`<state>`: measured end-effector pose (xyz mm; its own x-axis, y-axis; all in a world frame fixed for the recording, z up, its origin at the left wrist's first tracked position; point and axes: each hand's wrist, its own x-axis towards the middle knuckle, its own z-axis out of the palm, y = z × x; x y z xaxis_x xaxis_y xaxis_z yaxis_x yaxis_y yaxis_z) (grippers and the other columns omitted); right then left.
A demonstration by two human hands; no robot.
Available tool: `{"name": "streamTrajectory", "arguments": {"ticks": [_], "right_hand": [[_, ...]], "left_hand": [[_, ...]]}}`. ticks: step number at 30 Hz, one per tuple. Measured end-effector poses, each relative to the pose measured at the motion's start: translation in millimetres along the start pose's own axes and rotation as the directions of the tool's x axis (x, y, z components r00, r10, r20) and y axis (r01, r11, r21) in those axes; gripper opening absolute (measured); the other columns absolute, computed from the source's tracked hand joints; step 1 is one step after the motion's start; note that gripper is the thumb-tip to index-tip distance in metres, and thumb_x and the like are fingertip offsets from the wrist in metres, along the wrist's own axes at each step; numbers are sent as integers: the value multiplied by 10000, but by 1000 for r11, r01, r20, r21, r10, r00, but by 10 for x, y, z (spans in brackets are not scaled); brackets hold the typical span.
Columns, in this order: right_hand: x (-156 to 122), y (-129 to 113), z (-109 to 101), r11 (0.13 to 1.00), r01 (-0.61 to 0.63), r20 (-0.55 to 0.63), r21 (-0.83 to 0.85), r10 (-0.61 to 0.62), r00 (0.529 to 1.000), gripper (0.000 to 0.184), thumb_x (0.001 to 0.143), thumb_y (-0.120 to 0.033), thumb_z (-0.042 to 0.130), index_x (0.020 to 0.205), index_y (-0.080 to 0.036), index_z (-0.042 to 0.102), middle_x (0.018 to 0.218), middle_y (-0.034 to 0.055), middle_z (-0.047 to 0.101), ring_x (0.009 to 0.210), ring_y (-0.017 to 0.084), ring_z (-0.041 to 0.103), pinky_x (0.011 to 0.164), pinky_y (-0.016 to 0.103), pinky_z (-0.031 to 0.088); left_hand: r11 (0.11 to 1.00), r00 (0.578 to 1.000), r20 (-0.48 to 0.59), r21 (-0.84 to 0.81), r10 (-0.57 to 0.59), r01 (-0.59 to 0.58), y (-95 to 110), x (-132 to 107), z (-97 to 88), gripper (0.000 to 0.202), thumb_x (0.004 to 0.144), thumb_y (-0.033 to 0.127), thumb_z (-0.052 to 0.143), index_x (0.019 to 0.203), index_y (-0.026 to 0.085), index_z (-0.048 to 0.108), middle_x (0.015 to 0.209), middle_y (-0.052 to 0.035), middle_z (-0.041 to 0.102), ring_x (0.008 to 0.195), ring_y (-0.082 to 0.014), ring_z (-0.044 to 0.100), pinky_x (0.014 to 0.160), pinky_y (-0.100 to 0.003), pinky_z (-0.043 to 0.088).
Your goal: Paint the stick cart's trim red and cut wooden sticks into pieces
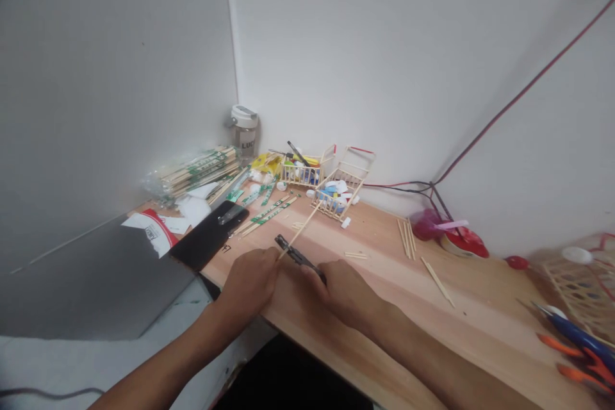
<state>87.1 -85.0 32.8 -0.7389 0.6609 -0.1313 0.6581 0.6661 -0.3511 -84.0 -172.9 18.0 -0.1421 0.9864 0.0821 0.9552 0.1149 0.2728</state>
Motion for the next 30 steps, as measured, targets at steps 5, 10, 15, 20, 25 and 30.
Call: {"name": "streamTrajectory", "arguments": {"ticks": [5,10,15,20,25,30], "right_hand": [[-1,4,23,1000,-3,-1,0,3,1000,587,958,-527,234,665,-175,601,639,73,648,553,169,535,533,283,269],[-6,-28,-1,1000,-13,-10,20,13,1000,583,950,-546,246,651,-177,584,636,70,648,566,173,544,542,284,278],[-31,10,-6,998,-50,-5,33,50,999,501,897,-591,372,674,-190,574,672,48,670,592,177,571,536,272,292],[-62,89,-3,994,-107,3,-25,107,994,378,872,-504,459,688,-200,589,690,54,680,607,185,589,534,266,307],[-71,87,-34,981,-180,17,-75,182,983,422,874,-505,442,635,-193,596,678,82,685,595,196,600,536,278,310],[-90,110,11,990,-125,9,-66,126,992,409,898,-451,412,632,-195,588,670,68,683,582,182,600,536,272,310]], "left_hand": [[1000,1000,-27,0,6,-6,-12,-13,46,230,827,67,360,895,154,562,817,-101,639,816,-255,623,697,-345,446],[1000,997,-76,2,7,-7,-15,-27,71,214,832,57,368,872,159,552,798,-91,627,801,-245,614,676,-334,437],[1000,998,-63,-17,-6,5,12,-58,35,153,833,77,422,862,165,543,824,-75,618,835,-220,595,687,-306,422],[997,996,-86,-77,5,-12,67,-51,49,183,894,128,385,839,168,555,816,-73,618,828,-204,586,687,-296,417],[994,996,-84,-106,-3,-6,108,-28,91,210,907,140,369,863,164,572,830,-80,627,833,-223,594,691,-313,427],[992,997,-72,-128,1,-10,100,-52,122,214,919,160,360,877,168,570,842,-77,637,814,-221,600,685,-316,424]]}}
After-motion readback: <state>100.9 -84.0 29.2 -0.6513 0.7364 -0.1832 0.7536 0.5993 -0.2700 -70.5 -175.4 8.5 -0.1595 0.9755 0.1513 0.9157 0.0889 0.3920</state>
